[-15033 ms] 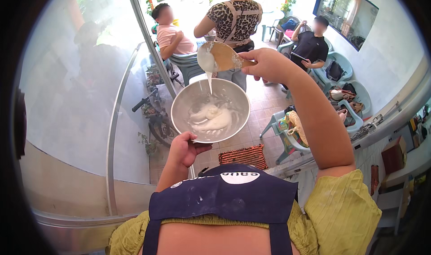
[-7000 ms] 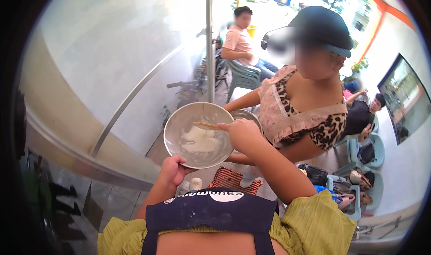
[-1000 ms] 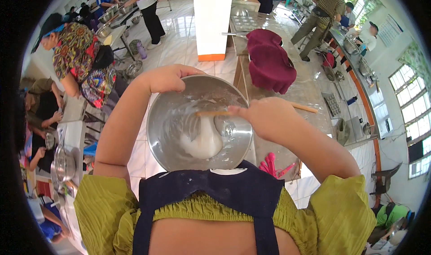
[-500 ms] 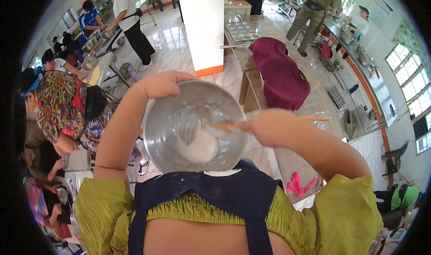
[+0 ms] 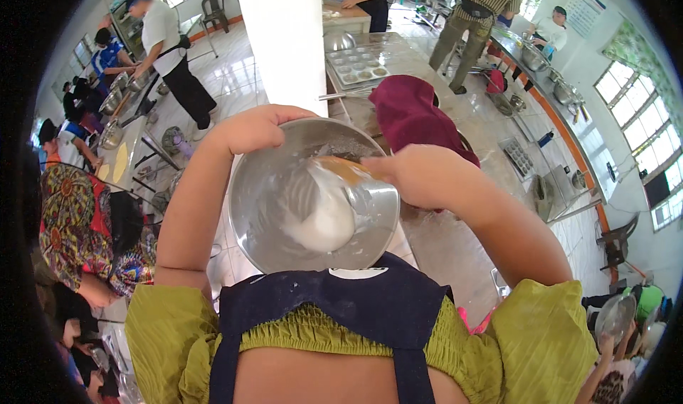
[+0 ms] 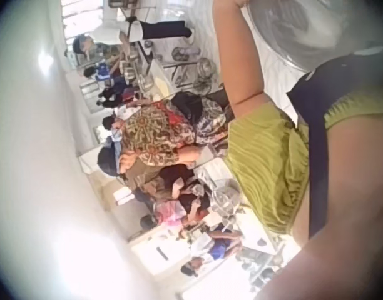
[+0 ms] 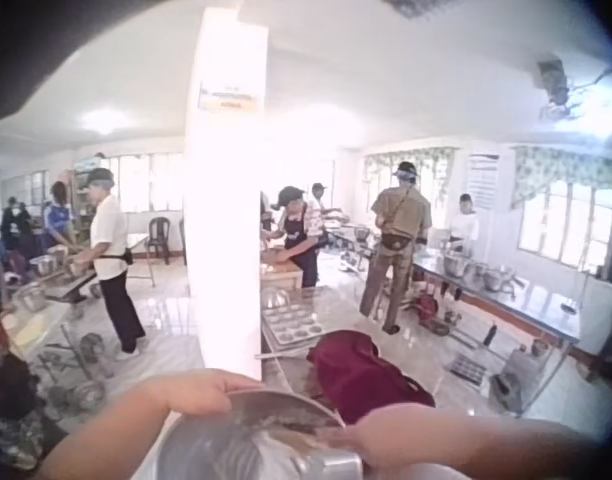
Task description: The person adds powder from a plastic bag into a metal bowl using a green measuring cup, stirs the mixture with a wooden spoon, and then kneads a purple ball of dough in another bowl by hand.
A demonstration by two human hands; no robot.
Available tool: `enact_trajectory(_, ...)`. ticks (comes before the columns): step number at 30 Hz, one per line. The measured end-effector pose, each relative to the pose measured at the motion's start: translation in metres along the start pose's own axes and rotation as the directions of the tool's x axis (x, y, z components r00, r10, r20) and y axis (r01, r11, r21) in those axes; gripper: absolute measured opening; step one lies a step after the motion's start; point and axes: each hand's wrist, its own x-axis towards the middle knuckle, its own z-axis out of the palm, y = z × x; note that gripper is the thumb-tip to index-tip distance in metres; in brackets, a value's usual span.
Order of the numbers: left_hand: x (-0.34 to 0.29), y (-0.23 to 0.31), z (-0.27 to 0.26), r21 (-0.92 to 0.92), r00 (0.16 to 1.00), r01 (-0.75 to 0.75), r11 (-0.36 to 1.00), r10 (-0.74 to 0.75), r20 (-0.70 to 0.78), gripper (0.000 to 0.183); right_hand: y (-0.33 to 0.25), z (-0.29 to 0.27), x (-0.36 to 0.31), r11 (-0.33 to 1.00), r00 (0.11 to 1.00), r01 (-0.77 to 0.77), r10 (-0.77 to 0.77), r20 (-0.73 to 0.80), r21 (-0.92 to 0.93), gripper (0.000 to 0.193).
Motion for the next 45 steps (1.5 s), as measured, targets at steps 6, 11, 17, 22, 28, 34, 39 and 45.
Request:
enact_trajectory(6,0.078,0.015,-0.013,0.074,0.990,0.016,0.997,-0.025,0.136,0.065,0.012,0.002,0.042,0.983,0.982,0.185,-0.185,0.042,-0.009,0.040)
enact_trajectory(11,0.131,0.027,-0.040,0.152,0.969,-0.075,0.986,0.036,0.244,0.067,0.058,-0.039,0.065,0.991,0.974,-0.136,0.134,-0.182,0.001,0.044)
enact_trajectory(17,0.221,0.019,-0.068,0.255,0.869,-0.253,0.933,0.103,0.484,0.057,0.049,-0.029,0.108,0.981,0.976,-0.192,0.189,-0.108,-0.010,0.048)
enact_trajectory(22,0.269,0.029,-0.085,0.403,0.779,-0.563,0.722,0.299,0.552,0.038,0.055,-0.054,0.133,0.909,0.869,-0.406,0.416,-0.269,0.095,0.049)
enact_trajectory(28,0.296,0.031,-0.066,0.363,0.640,-0.654,0.664,0.230,0.733,0.035,0.018,-0.025,0.126,0.938,0.913,-0.326,0.344,-0.217,0.118,0.045)
enact_trajectory(34,0.294,0.056,-0.052,0.234,0.494,-0.778,0.582,0.337,0.802,0.035,-0.009,-0.046,0.119,0.592,0.573,-0.803,0.798,-0.187,0.065,0.048)
enact_trajectory(39,0.298,0.062,-0.043,0.217,0.440,-0.744,0.631,0.219,0.871,0.035,-0.058,-0.011,0.125,0.704,0.696,-0.705,0.710,-0.107,0.089,0.047)
enact_trajectory(45,0.301,0.048,-0.050,-0.132,0.213,-0.741,0.658,0.417,0.884,0.039,-0.045,-0.023,0.094,0.478,0.468,-0.851,0.878,-0.099,0.219,0.041)
